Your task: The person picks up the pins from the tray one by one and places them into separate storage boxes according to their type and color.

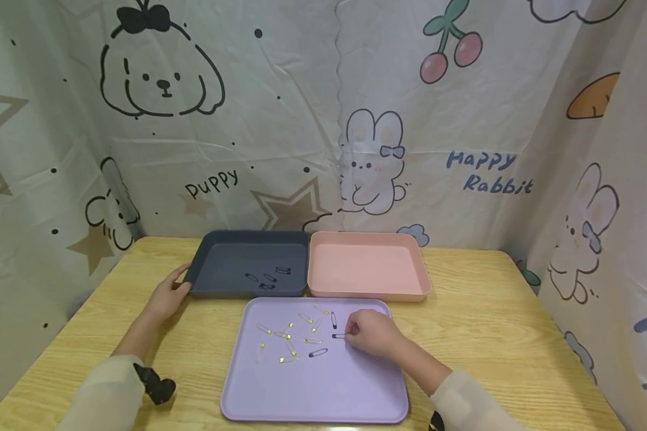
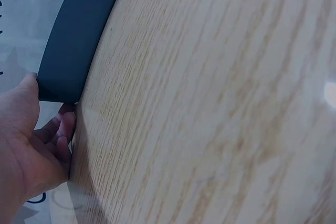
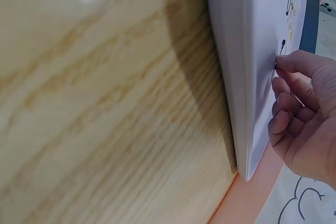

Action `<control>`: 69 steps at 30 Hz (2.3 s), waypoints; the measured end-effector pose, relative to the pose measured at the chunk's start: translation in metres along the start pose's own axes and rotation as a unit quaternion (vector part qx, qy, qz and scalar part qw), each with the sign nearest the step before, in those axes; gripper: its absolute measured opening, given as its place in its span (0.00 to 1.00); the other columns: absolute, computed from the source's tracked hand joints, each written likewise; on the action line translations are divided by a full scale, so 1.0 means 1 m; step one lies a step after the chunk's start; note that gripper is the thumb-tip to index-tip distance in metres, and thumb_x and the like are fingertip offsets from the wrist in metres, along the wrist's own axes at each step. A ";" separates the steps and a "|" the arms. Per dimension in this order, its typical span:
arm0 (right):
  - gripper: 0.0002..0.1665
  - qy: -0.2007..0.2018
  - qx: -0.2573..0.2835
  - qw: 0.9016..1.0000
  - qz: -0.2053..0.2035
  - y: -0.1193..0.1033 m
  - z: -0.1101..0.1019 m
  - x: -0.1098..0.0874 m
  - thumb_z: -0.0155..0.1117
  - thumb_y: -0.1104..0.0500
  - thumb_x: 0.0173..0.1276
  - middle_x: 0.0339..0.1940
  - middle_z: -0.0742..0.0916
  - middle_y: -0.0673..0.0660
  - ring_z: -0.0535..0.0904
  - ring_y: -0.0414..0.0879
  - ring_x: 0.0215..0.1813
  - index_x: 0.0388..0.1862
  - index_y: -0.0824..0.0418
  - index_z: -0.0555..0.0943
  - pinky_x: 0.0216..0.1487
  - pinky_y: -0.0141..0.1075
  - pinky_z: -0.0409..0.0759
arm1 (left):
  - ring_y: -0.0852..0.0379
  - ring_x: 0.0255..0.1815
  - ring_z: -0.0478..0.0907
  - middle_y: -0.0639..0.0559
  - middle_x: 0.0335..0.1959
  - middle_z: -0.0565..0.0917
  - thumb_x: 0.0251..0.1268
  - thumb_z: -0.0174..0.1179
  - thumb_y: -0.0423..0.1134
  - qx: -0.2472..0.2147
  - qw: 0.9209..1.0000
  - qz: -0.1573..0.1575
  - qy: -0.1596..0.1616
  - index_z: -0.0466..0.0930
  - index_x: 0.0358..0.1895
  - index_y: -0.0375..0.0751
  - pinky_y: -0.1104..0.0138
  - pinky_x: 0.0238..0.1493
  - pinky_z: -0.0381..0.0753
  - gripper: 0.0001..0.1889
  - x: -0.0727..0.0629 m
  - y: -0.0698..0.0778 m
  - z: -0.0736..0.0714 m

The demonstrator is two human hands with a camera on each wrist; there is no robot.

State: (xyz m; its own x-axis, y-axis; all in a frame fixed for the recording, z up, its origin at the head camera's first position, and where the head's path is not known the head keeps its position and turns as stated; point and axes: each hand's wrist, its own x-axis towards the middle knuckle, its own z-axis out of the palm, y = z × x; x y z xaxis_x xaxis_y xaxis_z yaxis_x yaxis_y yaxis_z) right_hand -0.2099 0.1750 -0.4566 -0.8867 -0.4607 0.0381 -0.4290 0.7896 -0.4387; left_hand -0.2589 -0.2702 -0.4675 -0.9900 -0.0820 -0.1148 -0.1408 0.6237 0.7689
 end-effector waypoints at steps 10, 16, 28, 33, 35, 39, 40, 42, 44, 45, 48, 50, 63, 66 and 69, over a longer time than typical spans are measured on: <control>0.06 0.012 -0.038 0.999 -0.019 -0.003 0.000 -0.001 0.63 0.60 0.56 0.17 0.73 0.40 0.65 0.33 0.23 0.21 0.51 0.80 0.27 0.26 0.65 | 0.40 0.59 0.64 0.28 0.67 0.60 0.72 0.39 0.41 -0.002 1.000 -0.001 0.002 0.46 0.75 0.49 0.51 0.55 0.65 0.29 0.000 0.001 0.001; 0.06 0.013 -0.021 1.000 -0.015 -0.002 0.000 -0.001 0.62 0.60 0.57 0.16 0.74 0.41 0.65 0.33 0.23 0.21 0.51 0.80 0.27 0.26 0.65 | 0.41 0.56 0.65 0.28 0.66 0.62 0.72 0.39 0.41 0.002 1.000 -0.001 0.001 0.46 0.75 0.49 0.54 0.53 0.66 0.29 -0.001 0.002 0.001; 0.05 0.007 0.089 0.996 0.011 -0.005 -0.008 0.007 0.61 0.62 0.57 0.19 0.78 0.44 0.69 0.34 0.24 0.24 0.56 0.81 0.27 0.27 0.69 | 0.40 0.60 0.65 0.28 0.66 0.62 0.72 0.39 0.41 0.000 1.000 0.003 0.001 0.46 0.75 0.48 0.52 0.55 0.65 0.29 -0.001 0.002 0.002; 0.05 0.015 0.107 0.994 0.006 -0.006 -0.016 0.012 0.61 0.62 0.58 0.21 0.80 0.47 0.71 0.35 0.26 0.25 0.59 0.82 0.28 0.27 0.71 | 0.39 0.60 0.65 0.28 0.65 0.63 0.72 0.40 0.42 -0.003 1.000 0.005 0.001 0.47 0.75 0.48 0.52 0.55 0.66 0.29 0.001 0.001 0.002; 0.05 0.017 0.113 0.993 0.013 -0.007 -0.019 0.015 0.61 0.62 0.58 0.22 0.80 0.48 0.71 0.37 0.27 0.26 0.59 0.83 0.29 0.28 0.71 | 0.40 0.58 0.65 0.28 0.64 0.64 0.72 0.40 0.42 -0.004 1.000 0.005 0.002 0.47 0.75 0.48 0.52 0.54 0.66 0.29 0.002 0.000 0.002; 0.05 0.016 0.120 0.992 0.036 -0.009 -0.026 0.019 0.61 0.61 0.59 0.24 0.80 0.49 0.71 0.39 0.28 0.27 0.60 0.83 0.29 0.28 0.71 | 0.41 0.57 0.66 0.28 0.63 0.66 0.72 0.40 0.41 -0.003 1.000 0.004 0.003 0.47 0.75 0.49 0.54 0.52 0.66 0.29 0.001 0.000 0.002; 0.05 0.017 0.121 0.992 0.040 -0.010 -0.027 0.021 0.61 0.61 0.59 0.23 0.80 0.49 0.71 0.39 0.28 0.27 0.60 0.83 0.29 0.28 0.70 | 0.41 0.57 0.66 0.28 0.63 0.66 0.72 0.40 0.41 -0.002 1.000 0.003 0.003 0.47 0.75 0.48 0.55 0.52 0.66 0.29 0.001 0.001 0.002; 0.05 0.019 0.122 0.992 0.042 -0.011 -0.029 0.024 0.61 0.61 0.59 0.23 0.80 0.50 0.71 0.39 0.28 0.27 0.61 0.82 0.28 0.28 0.70 | 0.41 0.58 0.66 0.28 0.63 0.65 0.72 0.39 0.41 -0.001 1.000 0.000 0.002 0.46 0.75 0.48 0.55 0.52 0.66 0.29 -0.001 0.002 0.001; 0.05 0.027 0.117 0.992 0.041 -0.012 -0.030 0.028 0.62 0.60 0.59 0.23 0.80 0.49 0.71 0.39 0.27 0.26 0.60 0.82 0.28 0.28 0.70 | 0.40 0.59 0.65 0.28 0.63 0.64 0.72 0.39 0.41 0.001 1.000 -0.002 -0.001 0.46 0.75 0.48 0.53 0.53 0.66 0.29 -0.002 0.004 0.001; 0.05 0.030 0.115 0.992 0.042 -0.012 -0.031 0.030 0.62 0.60 0.59 0.22 0.80 0.49 0.71 0.39 0.27 0.26 0.60 0.82 0.28 0.28 0.70 | 0.39 0.59 0.64 0.27 0.64 0.64 0.72 0.39 0.41 0.002 1.000 -0.002 -0.002 0.46 0.75 0.47 0.52 0.54 0.66 0.29 -0.003 0.004 0.000; 0.06 0.039 0.108 0.993 0.040 -0.013 -0.032 0.036 0.63 0.60 0.59 0.22 0.81 0.49 0.71 0.39 0.27 0.26 0.60 0.82 0.28 0.28 0.70 | 0.38 0.60 0.64 0.27 0.64 0.64 0.72 0.38 0.40 0.003 1.000 -0.003 -0.003 0.46 0.75 0.47 0.50 0.55 0.65 0.29 -0.005 0.006 0.000; 0.05 0.040 0.107 0.992 0.046 -0.014 -0.033 0.040 0.63 0.60 0.59 0.22 0.81 0.49 0.71 0.39 0.27 0.26 0.60 0.83 0.29 0.28 0.70 | 0.39 0.60 0.64 0.28 0.64 0.64 0.72 0.38 0.40 0.003 1.000 -0.004 -0.003 0.46 0.75 0.47 0.50 0.55 0.65 0.29 -0.005 0.007 -0.001; 0.07 0.041 0.113 0.992 0.042 -0.027 -0.040 0.070 0.61 0.59 0.60 0.24 0.81 0.50 0.72 0.41 0.29 0.27 0.60 0.83 0.30 0.31 0.71 | 0.40 0.58 0.63 0.29 0.64 0.63 0.72 0.38 0.41 -0.007 1.000 -0.008 -0.006 0.45 0.75 0.49 0.52 0.52 0.66 0.29 -0.006 0.006 -0.002; 0.07 0.046 0.108 0.992 0.035 -0.030 -0.042 0.078 0.61 0.59 0.59 0.24 0.82 0.51 0.72 0.41 0.29 0.27 0.61 0.83 0.32 0.31 0.71 | 0.38 0.61 0.63 0.28 0.65 0.62 0.72 0.39 0.41 -0.005 1.000 -0.009 -0.007 0.45 0.75 0.49 0.48 0.56 0.65 0.29 -0.006 0.007 -0.001; 0.07 0.048 0.103 0.993 0.034 -0.033 -0.043 0.087 0.60 0.59 0.59 0.24 0.83 0.51 0.73 0.41 0.29 0.26 0.61 0.83 0.34 0.31 0.71 | 0.37 0.64 0.61 0.27 0.65 0.62 0.72 0.39 0.41 -0.007 1.000 -0.009 -0.008 0.45 0.75 0.49 0.46 0.61 0.62 0.29 -0.006 0.006 -0.001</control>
State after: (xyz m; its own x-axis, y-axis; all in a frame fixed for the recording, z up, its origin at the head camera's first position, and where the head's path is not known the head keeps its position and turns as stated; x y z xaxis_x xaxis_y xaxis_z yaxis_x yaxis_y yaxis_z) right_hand -0.2800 0.1265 -0.4004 -0.9287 -0.3613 0.0832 -0.3326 0.7126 -0.6178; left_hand -0.2539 -0.2665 -0.4612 -0.9869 -0.0809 -0.1394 -0.1595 0.6117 0.7748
